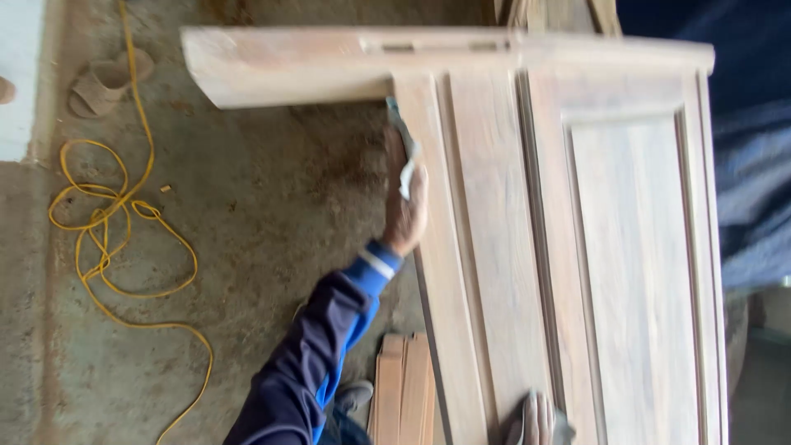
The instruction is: Sanding the surface of a large wooden door using sandpaper.
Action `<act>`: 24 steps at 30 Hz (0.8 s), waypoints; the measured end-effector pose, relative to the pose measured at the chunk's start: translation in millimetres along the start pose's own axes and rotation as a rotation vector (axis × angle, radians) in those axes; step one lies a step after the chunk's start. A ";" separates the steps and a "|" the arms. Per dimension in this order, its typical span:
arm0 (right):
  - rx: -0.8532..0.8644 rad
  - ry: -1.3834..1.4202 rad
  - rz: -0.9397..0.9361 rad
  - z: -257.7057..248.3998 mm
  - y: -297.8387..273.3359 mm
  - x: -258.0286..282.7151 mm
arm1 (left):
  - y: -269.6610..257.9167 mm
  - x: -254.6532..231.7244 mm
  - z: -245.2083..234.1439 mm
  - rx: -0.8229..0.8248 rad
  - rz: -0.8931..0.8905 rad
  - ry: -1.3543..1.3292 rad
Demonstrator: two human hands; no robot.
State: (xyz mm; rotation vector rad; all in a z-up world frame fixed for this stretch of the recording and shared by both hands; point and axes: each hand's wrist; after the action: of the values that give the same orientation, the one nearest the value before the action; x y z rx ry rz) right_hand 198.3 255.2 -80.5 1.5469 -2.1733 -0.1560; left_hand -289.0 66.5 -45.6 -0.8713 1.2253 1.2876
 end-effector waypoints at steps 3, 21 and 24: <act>0.086 -0.036 0.118 -33.2 57.5 88.8 | -77.2 98.8 2.0 0.082 -0.018 0.161; 0.222 0.007 0.252 -143.3 -159.8 72.9 | -368.8 32.2 37.2 0.082 -0.349 -0.127; 0.140 -0.009 0.341 -156.6 -197.0 61.1 | -491.1 2.2 54.7 0.166 -0.486 -0.096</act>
State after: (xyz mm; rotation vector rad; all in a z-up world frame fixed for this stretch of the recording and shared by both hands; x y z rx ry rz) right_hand 420.5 155.2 7.5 1.2199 -2.4602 0.1018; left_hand 200.0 52.0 -115.1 -0.9053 0.9521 0.8162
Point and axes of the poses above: each hand's wrist, its own y-axis towards the middle knuckle, its own z-axis out of the palm, x = y × z, and after that the axes turned 2 degrees about -y, right-handed
